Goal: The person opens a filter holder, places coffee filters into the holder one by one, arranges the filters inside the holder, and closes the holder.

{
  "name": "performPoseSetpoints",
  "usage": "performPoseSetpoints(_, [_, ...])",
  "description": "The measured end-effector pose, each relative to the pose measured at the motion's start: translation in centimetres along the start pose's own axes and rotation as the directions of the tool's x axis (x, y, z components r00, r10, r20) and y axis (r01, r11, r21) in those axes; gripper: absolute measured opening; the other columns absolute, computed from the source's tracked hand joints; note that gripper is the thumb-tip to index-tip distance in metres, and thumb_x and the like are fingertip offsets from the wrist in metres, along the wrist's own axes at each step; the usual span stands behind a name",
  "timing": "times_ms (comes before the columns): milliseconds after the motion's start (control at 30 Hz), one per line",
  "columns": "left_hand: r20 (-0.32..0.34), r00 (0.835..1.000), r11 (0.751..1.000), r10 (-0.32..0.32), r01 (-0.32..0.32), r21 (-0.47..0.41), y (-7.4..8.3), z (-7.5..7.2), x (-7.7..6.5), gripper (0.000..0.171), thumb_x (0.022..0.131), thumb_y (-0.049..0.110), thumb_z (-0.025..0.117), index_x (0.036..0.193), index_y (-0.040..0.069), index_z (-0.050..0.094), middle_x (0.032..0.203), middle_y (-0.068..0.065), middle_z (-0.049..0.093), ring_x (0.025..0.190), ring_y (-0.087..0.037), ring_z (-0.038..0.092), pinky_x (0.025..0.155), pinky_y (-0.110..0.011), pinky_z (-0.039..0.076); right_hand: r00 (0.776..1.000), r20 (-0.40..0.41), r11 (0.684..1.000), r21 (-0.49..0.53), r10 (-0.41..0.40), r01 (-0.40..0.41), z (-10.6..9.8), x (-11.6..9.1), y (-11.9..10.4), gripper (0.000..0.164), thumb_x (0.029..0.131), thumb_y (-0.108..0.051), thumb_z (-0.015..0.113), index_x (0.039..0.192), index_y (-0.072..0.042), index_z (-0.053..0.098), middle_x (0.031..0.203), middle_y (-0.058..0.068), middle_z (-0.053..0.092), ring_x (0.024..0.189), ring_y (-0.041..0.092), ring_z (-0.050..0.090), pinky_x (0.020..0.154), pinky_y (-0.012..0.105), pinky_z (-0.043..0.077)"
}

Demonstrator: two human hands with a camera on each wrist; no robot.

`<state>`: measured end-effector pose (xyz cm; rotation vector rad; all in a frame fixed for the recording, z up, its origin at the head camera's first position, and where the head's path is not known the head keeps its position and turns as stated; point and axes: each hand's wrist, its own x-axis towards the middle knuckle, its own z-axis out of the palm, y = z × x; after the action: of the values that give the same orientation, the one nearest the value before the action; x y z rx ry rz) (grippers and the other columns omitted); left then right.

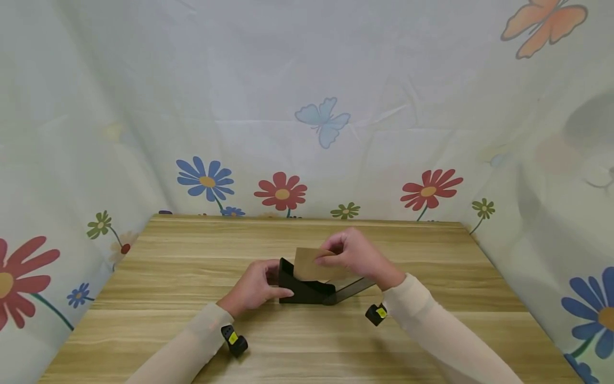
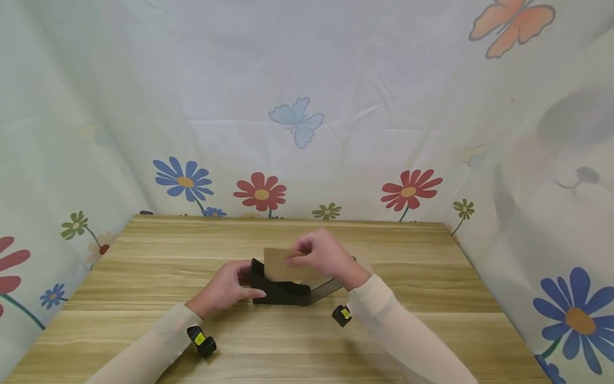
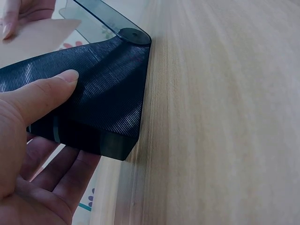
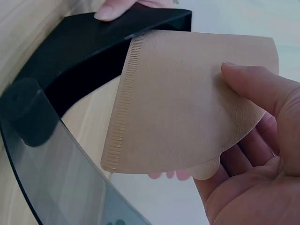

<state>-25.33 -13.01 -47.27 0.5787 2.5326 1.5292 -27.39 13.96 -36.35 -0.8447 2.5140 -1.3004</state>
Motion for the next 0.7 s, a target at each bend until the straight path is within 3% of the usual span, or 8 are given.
performPoseSetpoints(233, [0.002,1.0,1.0,0.013,-0.013,0.002,-0.5,0.0,0.2,0.038,0.08,0.029,0.089,0.113,0.021,0.072,0.102,0.004,0.075,0.091,-0.012,0.07,0.083,-0.027,0.055,0.999,0.031,1.0,-0.006,0.015,-0.014,1.3,0.2,0.3,0.006,0.086,-0.019,0.084,0.09,-0.015,0.082,0.087,-0.001,0.077,0.073,0.012,0.061,0.065,0.026,0.05])
performPoseSetpoints(533, [-0.004,1.0,1.0,0.025,-0.025,-0.013,-0.4,0.1,0.1,0.039,0.08,0.027,0.089,0.114,0.02,0.072,0.102,0.002,0.075,0.09,-0.013,0.069,0.081,-0.026,0.054,0.998,0.059,0.999,-0.036,0.012,-0.009,1.9,0.2,0.4,0.004,0.086,-0.019,0.084,0.087,-0.016,0.082,0.081,-0.004,0.074,0.069,0.011,0.055,0.063,0.025,0.047])
performPoseSetpoints(700, [-0.008,1.0,1.0,0.022,-0.022,-0.01,-0.4,0.1,0.1,0.038,0.08,0.026,0.09,0.112,0.02,0.072,0.101,0.002,0.075,0.089,-0.013,0.069,0.08,-0.027,0.054,0.998,0.063,0.995,-0.094,-0.029,0.035,2.3,0.4,0.8,0.005,0.085,-0.013,0.084,0.084,-0.013,0.079,0.075,-0.005,0.069,0.066,0.007,0.052,0.062,0.023,0.046])
